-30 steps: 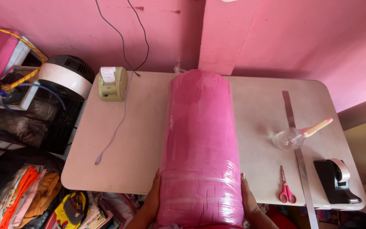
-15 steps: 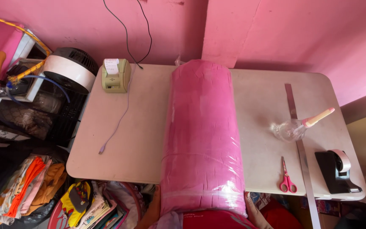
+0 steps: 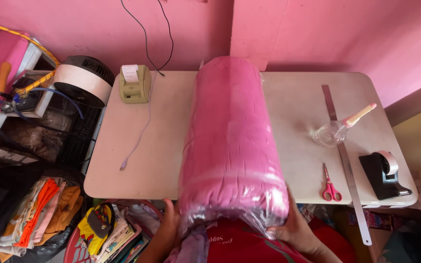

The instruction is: The person wraps a large pink cylindrical textile roll with clear plastic film, repeatedly circling and smoothing the film around the roll. The person rotates the roll and adjusts the film to secure it, then briefly opens the top to tuck the fabric inside before laying the roll flat again.

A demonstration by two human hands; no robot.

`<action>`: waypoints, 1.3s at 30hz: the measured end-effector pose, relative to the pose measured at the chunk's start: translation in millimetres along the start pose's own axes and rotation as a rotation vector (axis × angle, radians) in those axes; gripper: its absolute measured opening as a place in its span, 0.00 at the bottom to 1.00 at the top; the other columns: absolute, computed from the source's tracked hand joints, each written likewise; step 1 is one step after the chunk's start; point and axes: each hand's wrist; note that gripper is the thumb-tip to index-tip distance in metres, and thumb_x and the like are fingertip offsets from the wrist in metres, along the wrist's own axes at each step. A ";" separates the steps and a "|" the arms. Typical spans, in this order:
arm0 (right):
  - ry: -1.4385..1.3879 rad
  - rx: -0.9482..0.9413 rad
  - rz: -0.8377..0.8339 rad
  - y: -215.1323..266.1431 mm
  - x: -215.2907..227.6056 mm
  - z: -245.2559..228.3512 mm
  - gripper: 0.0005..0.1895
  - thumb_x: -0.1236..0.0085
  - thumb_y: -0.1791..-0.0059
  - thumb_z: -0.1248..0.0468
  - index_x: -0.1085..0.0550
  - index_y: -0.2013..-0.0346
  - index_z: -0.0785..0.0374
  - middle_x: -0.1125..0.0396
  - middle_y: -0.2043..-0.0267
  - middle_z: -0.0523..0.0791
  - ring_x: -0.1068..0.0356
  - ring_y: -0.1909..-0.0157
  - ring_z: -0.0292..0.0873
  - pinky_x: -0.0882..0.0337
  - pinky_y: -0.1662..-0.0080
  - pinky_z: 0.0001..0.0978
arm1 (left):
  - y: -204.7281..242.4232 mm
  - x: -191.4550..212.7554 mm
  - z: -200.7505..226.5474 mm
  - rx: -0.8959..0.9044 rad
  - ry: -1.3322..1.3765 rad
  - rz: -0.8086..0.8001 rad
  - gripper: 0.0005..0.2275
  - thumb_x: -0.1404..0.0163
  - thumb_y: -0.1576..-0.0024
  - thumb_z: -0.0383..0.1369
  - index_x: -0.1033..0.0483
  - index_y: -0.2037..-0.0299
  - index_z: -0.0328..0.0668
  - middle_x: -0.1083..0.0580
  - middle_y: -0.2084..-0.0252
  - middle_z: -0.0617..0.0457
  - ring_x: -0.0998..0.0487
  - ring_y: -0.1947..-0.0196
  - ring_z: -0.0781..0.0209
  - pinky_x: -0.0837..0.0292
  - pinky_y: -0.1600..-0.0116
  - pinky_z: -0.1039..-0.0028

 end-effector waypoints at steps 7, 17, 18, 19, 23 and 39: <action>0.146 0.417 0.128 -0.4 -35.9 -73.1 0.81 0.20 0.72 0.57 0.73 0.23 0.58 0.62 0.20 0.51 0.51 0.25 0.47 0.43 0.31 0.46 | -1.0 -76.5 47.6 0.052 -0.400 0.320 0.41 0.51 0.47 0.52 0.60 0.26 0.55 0.32 0.36 0.40 0.27 0.37 0.45 0.31 0.34 0.53; 0.625 0.472 0.567 -1.3 -15.0 -158.8 0.42 0.51 0.59 0.84 0.37 0.30 0.61 0.29 0.42 0.53 0.25 0.53 0.47 0.23 0.59 0.38 | -25.2 -200.6 134.4 -0.036 -1.205 0.624 0.26 0.58 0.38 0.30 0.46 0.28 0.46 0.19 0.55 0.40 0.13 0.72 0.52 0.19 0.68 0.70; 0.456 0.404 0.538 4.4 -11.7 -169.2 0.41 0.55 0.60 0.87 0.31 0.34 0.59 0.27 0.43 0.51 0.24 0.60 0.46 0.22 0.67 0.37 | -22.5 -200.9 139.6 -0.082 -1.187 0.581 0.25 0.61 0.38 0.28 0.45 0.28 0.47 0.18 0.58 0.40 0.14 0.74 0.57 0.20 0.69 0.73; 0.456 0.407 0.538 8.6 -11.9 -175.1 0.41 0.55 0.60 0.87 0.31 0.34 0.59 0.27 0.43 0.51 0.24 0.60 0.46 0.22 0.67 0.37 | -18.7 -202.0 141.9 -0.085 -1.187 0.580 0.25 0.61 0.38 0.28 0.45 0.28 0.47 0.18 0.58 0.40 0.14 0.74 0.57 0.20 0.69 0.73; 0.307 0.498 0.652 27.2 -13.6 -194.6 0.33 0.61 0.55 0.89 0.23 0.42 0.64 0.28 0.47 0.54 0.25 0.59 0.42 0.22 0.63 0.32 | -5.9 -213.5 146.9 -0.079 -1.197 0.606 0.27 0.62 0.39 0.26 0.42 0.27 0.53 0.18 0.63 0.45 0.13 0.74 0.55 0.16 0.69 0.70; -0.149 0.096 0.401 3.1 55.7 -26.6 0.11 0.53 0.55 0.84 0.28 0.68 0.69 0.28 0.54 0.49 0.26 0.57 0.45 0.24 0.58 0.35 | 20.4 -19.5 29.4 -0.044 -0.872 0.530 0.15 0.64 0.44 0.22 0.21 0.60 0.30 0.19 0.61 0.44 0.14 0.60 0.57 0.18 0.52 0.69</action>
Point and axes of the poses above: each hand's wrist, its own y-axis away from the middle knuckle, its own x-axis out of the back of the hand, z = x × y
